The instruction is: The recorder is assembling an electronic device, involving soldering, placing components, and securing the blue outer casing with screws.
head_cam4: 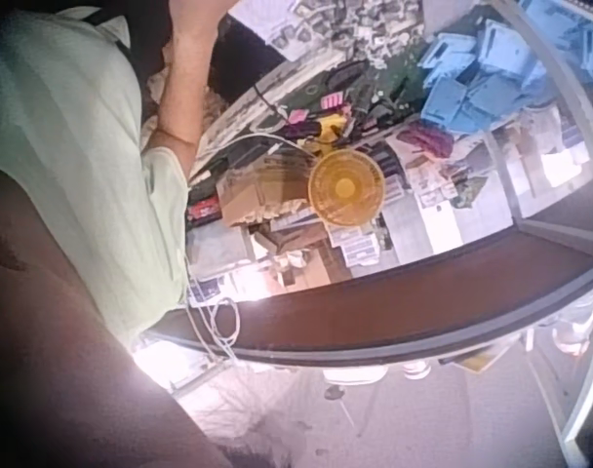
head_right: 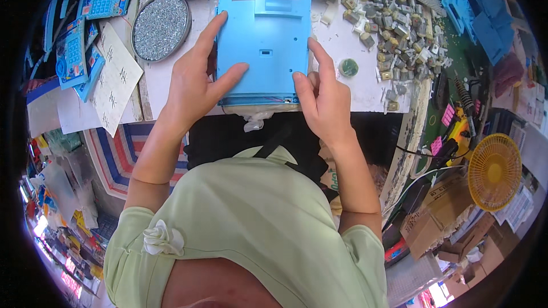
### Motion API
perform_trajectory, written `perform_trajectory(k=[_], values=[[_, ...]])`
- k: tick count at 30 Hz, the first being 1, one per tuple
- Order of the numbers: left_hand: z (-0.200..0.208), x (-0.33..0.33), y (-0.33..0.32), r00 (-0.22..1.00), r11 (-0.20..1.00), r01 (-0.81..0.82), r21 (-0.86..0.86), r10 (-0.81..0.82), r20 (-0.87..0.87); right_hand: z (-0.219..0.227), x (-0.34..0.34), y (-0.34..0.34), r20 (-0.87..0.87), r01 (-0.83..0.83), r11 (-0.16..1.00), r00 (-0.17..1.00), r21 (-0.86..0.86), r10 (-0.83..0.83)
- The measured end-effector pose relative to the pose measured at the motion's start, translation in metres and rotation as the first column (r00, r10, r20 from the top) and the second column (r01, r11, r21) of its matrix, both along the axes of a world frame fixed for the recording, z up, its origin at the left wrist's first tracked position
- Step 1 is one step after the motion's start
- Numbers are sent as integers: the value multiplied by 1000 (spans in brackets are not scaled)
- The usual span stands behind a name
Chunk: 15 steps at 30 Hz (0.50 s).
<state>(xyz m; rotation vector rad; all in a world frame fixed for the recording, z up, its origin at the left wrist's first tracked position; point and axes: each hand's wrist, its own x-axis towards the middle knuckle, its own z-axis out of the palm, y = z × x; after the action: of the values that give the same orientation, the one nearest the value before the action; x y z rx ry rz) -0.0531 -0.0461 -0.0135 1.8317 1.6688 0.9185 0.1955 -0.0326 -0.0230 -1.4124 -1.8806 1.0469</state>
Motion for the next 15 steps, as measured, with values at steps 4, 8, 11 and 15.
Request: perform_trajectory(k=[4,8,11,15], values=[[3,-2,-7,996,997,3,-76,3,86,3,4,-3,-109,-27,990,994,-142,12],[4,0,-8,999,1000,28,0,-28,44,-2,10,-10,-97,-39,993,995,-110,29],[-7,-4,-7,989,1000,1,8,-2,147,3,10,-1,-67,-124,989,991,-81,118],[10,1,-20,987,984,-108,-140,124,106,8,11,13,23,-265,963,964,-46,266]])
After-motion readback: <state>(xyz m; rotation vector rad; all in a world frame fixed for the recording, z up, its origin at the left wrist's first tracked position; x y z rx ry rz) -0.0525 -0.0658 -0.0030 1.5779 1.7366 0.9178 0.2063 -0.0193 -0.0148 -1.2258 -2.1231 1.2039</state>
